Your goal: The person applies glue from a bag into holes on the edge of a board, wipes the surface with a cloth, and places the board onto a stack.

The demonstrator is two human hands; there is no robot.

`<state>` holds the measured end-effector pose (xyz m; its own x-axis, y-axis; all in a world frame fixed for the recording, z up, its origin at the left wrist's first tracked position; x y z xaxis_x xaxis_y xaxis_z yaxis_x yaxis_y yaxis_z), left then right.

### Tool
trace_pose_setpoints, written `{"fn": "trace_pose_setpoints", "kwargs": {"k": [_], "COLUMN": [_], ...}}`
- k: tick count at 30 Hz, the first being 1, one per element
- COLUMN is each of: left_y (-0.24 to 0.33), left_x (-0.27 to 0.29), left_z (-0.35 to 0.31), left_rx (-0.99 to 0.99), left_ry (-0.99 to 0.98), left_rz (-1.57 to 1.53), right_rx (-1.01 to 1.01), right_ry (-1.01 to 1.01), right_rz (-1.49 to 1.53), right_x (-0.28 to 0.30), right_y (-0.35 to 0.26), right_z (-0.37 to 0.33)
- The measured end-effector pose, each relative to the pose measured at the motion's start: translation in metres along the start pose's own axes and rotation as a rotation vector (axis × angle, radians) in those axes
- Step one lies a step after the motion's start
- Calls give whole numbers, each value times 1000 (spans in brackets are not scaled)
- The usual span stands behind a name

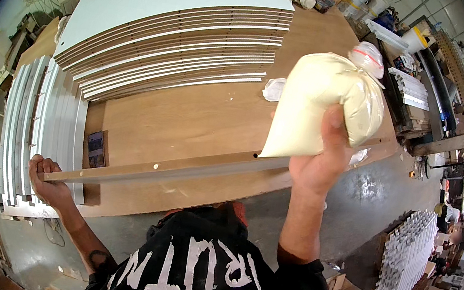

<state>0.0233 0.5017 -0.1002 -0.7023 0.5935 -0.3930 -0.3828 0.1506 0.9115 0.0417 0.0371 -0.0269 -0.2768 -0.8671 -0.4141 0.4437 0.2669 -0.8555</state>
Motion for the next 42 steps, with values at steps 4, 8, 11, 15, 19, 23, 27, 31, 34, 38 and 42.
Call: {"fn": "trace_pose_setpoints", "kwargs": {"k": [4,8,11,15,19,23,27,31,34,38,42], "left_y": [-4,-3,-4,-6,-6,-4,-5,-3,-4,-6,-3], "left_x": [5,3,3,5,3,-1,3,-3,-2,3,-1], "left_z": [4,2,3,6,6,4,4,1,3,7,2], "left_rx": [27,-1,2,-19,-3,5,-8,-17,-18,-20,-37], "left_ry": [5,6,-8,-60,-29,-4,-33,14,-31,-60,-20], "left_rz": [-90,-68,-57,-72,-77,-64,-23,-32,-31,-50,-7], "right_rx": [82,136,148,178,130,126,120,155,180,169,164], "right_ry": [57,17,13,26,39,48,65,49,46,43,19], "right_rz": [-117,-148,-155,-124,100,107,128,97,71,77,74], "right_x": [8,15,15,12,5,8,7,7,3,4,3], "right_y": [8,12,12,10,7,9,9,7,4,4,3], "right_z": [2,5,6,6,4,5,2,2,2,1,-1]}}
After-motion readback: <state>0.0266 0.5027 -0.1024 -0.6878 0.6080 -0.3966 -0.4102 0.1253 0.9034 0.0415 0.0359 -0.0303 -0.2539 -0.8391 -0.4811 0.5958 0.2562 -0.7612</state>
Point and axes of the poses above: each hand's wrist, its own z-axis towards the middle knuckle, its own x-axis out of the back of the hand, y = z × x, the point moved 3 cm from there along z, towards the middle knuckle
